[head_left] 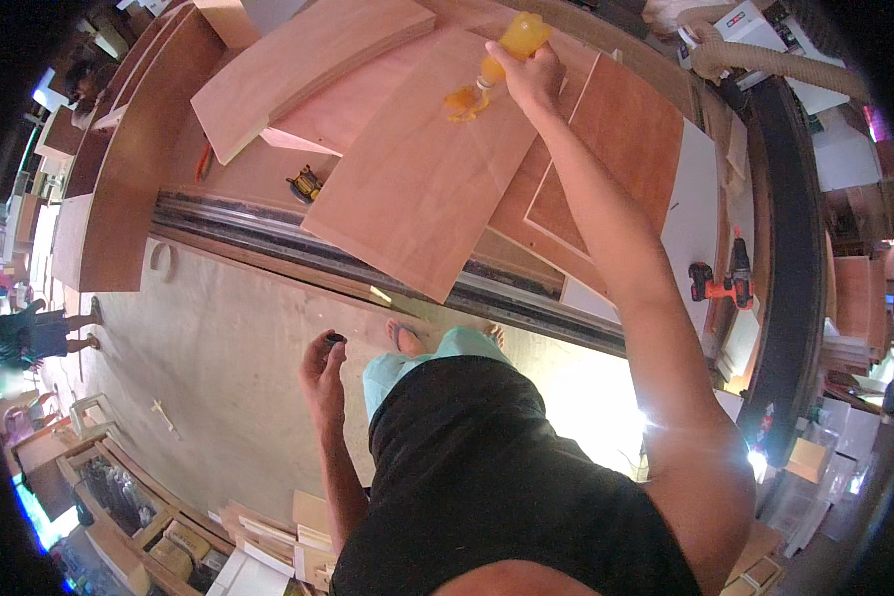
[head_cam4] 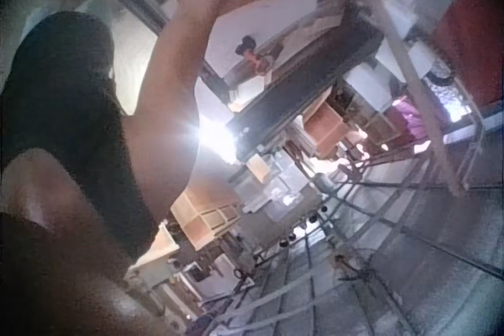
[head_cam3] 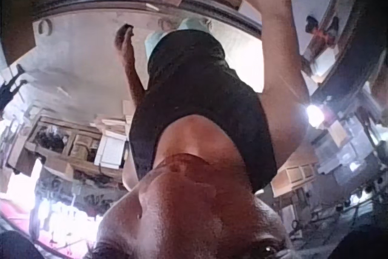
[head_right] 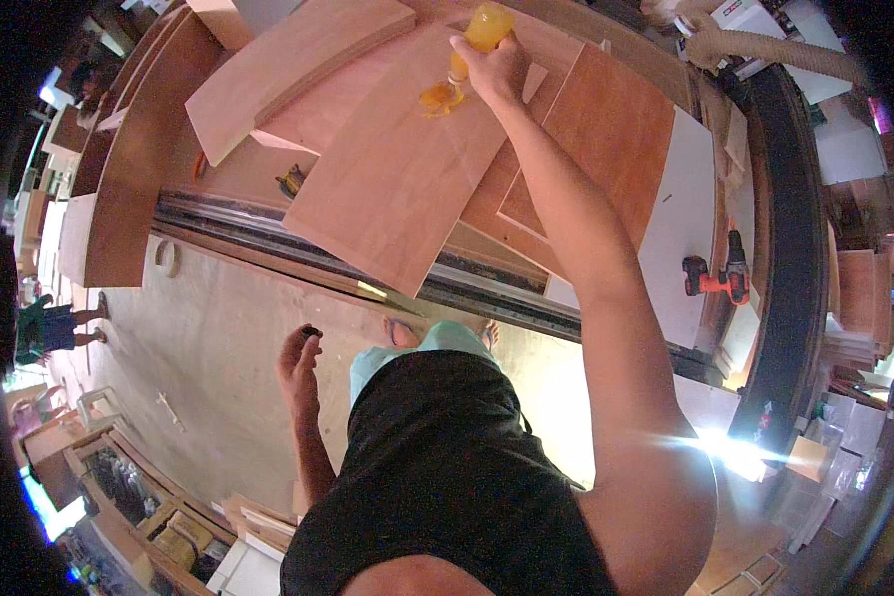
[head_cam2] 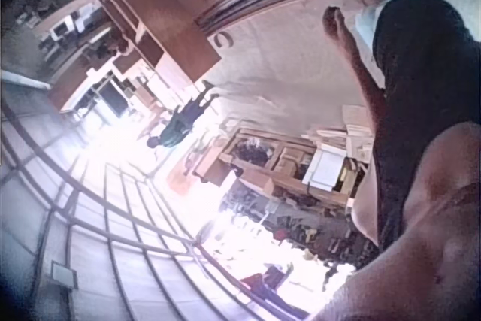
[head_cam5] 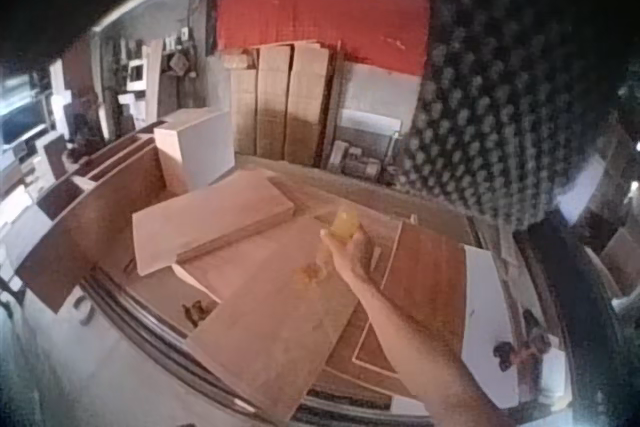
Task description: The person applies a yellow liquid finish to several flat wooden boards using a small applicator. They pour the finish onto the boards and spread it evenly across the surfaces, handling the boards one at a time.
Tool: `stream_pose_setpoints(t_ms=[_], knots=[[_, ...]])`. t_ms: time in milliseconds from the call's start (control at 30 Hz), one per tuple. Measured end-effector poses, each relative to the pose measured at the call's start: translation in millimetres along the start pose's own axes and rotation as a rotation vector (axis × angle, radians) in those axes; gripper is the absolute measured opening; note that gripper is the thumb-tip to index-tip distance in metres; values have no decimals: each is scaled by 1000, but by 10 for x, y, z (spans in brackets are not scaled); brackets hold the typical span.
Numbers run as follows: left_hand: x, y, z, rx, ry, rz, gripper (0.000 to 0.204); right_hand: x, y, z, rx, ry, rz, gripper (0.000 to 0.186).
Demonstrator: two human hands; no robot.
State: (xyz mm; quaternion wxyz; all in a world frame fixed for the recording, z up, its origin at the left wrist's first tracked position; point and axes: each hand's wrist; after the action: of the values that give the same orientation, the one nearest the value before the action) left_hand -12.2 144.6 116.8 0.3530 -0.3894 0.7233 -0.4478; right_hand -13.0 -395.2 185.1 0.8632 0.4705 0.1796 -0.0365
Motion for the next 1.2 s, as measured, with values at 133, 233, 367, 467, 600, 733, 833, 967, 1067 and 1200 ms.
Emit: stream_pose_setpoints(t_ms=[133, 233, 367, 467, 600, 733, 833, 967, 1067, 1200], knots=[[-48, -22, 35, 8, -16, -13, 33, 22, -303, -129, 113, -17, -47, 56], [-54, -25, 45, 7, -18, -32, 33, -101, -451, -237, 86, -127, -61, 55], [-45, -32, 73, 26, 13, -16, 33, -324, -737, -269, 403, -60, -112, 60], [-47, -68, 79, 28, 20, -46, 33, -393, -186, -480, 882, -203, 629, 64], [214, -421, 381, 218, 99, 45, 31, -692, -70, -329, 857, -85, 1123, 64], [429, -1209, 858, 462, 167, 58, 27, -932, 789, 133, 957, 130, 1420, 58], [629, -1835, 1155, 715, 234, -127, 28, -1038, 1224, 454, 789, 182, 1407, 57], [772, -2342, 1342, 722, 291, -102, 29, -1130, 1595, 442, 603, 133, 1254, 53], [922, -2457, 1339, 755, 369, -91, 27, -1026, 1653, -81, 743, 104, 1261, 50], [1179, -2441, 1262, 734, 519, -96, 30, -837, 1625, -841, 849, 45, 1099, 52]])
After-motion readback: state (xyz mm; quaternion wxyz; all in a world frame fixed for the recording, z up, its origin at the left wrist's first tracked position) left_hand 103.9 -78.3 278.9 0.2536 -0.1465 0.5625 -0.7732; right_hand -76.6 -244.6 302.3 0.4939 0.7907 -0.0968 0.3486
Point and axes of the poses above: each hand's wrist, its own z-axis towards the middle knuckle, its own x-axis out of the palm, y = z × x, and after that the axes turned 3 degrees about -y, right-handed
